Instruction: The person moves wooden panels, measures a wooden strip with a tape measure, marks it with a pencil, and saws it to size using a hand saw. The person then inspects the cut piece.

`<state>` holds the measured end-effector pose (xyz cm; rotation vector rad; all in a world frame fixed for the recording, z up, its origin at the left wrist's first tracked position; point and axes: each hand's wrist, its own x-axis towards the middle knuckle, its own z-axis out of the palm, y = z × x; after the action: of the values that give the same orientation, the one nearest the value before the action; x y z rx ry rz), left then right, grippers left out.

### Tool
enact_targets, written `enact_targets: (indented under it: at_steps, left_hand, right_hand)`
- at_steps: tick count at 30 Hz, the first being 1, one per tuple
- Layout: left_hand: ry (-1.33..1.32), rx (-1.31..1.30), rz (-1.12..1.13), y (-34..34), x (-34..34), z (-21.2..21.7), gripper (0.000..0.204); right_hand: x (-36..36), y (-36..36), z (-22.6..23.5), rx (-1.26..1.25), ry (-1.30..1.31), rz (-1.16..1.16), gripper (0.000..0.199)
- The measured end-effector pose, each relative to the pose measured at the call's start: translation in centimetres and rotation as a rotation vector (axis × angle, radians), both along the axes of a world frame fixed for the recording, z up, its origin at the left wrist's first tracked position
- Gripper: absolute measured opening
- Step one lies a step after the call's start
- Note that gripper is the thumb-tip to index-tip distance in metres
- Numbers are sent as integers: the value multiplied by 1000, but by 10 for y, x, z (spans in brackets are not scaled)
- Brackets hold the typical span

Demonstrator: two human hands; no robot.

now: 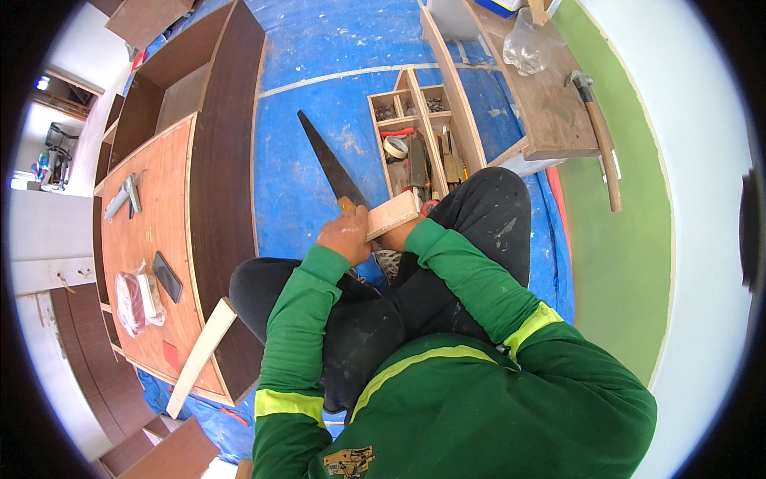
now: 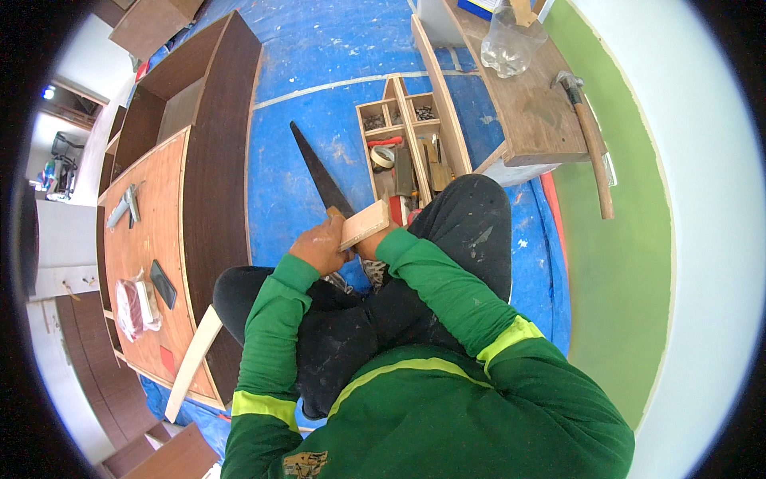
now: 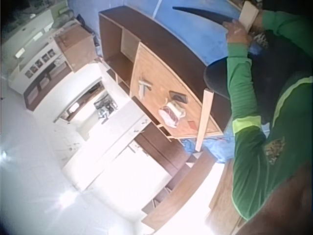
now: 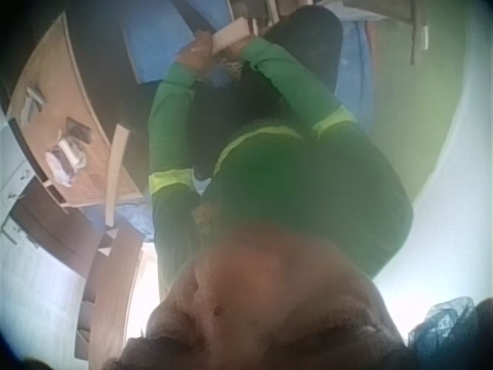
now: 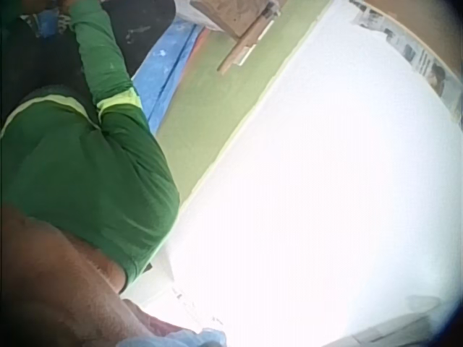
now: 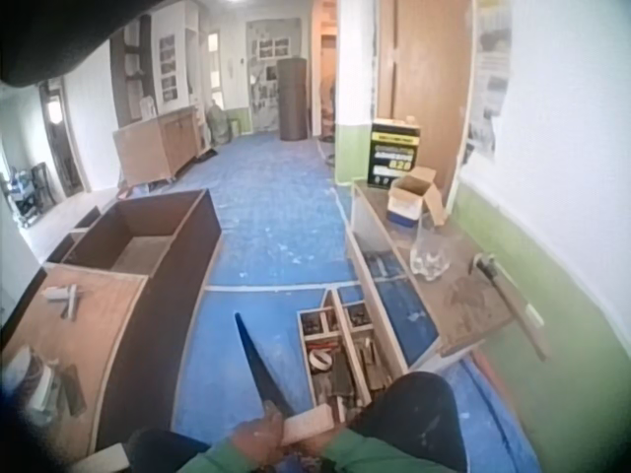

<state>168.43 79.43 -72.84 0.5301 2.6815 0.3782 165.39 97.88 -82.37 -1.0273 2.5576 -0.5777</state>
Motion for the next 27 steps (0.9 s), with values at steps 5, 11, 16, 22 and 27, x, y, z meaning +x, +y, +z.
enact_targets:
  at_steps: [5,11,16,22,27]
  left_hand:
    - [54,36,9,-1,3,-2,60]
    - [83,122,-49,1,1,2,56]
    - [65,80,-15,2,4,0,52]
    - [162,-82,39,11,22,43,50]
    - [321,103,210,-9,32,163,53]
  right_hand:
    - [1,3,0,-56,29,29,28]
    - [2,8,-60,-118,157,68,27]
    - [0,4,-41,-11,75,64,29]
    - [-9,-3,-19,-25,-76,2,39]
    - [-56,-68,-60,21,-268,-366,57]
